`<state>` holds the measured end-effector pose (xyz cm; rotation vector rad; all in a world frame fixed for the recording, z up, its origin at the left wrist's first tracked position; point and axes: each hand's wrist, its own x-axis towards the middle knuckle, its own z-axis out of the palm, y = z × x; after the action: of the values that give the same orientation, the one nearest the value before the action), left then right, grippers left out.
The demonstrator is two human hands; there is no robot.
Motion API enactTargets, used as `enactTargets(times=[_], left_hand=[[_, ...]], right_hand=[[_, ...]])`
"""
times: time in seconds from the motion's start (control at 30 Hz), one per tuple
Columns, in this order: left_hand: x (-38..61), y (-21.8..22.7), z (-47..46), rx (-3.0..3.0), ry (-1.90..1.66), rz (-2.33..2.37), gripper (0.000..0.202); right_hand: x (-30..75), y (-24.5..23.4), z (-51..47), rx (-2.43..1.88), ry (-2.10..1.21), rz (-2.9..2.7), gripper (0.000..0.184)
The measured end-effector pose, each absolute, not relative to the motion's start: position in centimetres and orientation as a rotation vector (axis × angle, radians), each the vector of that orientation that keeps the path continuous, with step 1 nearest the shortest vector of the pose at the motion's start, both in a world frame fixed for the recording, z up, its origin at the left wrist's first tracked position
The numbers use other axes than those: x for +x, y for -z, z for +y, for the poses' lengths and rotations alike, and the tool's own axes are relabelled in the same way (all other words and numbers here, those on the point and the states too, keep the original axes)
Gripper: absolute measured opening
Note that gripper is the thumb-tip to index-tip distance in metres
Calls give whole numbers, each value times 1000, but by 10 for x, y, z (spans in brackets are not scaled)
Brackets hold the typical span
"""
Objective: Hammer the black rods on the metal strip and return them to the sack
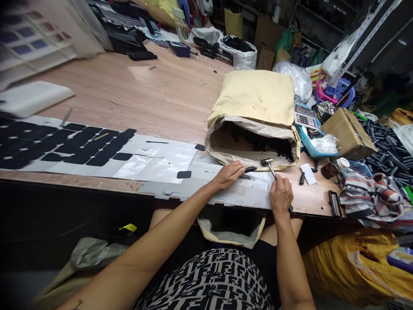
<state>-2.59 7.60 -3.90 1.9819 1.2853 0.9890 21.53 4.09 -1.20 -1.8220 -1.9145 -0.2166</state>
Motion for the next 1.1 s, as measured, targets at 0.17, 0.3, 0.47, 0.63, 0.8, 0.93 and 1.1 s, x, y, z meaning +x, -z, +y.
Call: enactTargets(times=[0.17,0.3,0.47,0.63,0.8,0.93,1.1], left_hand=[[-35,33,73,1614,-1141,1149,44],[-38,31,70,1457,-1144,1064,51],[-40,29,69,1352,-1166,1028,54],[-41,30,69,1321,-1175,1010,54],[-41,33,69,1337,-1168,992,53],[-43,29,68,1417,-1137,955,53],[-45,16,58,1788,-838,722,39]], right_hand=[[216,26,46,-1845,430,-1965,31],[215,25,43,-1847,449,-1992,31],[215,25,43,-1845,483,-1987,31],[216,28,44,-1827,481,-1988,31],[216,28,43,-1834,456,-1993,31],[215,26,43,-1850,437,-1994,31],[215,25,42,-1855,444,-1986,30]])
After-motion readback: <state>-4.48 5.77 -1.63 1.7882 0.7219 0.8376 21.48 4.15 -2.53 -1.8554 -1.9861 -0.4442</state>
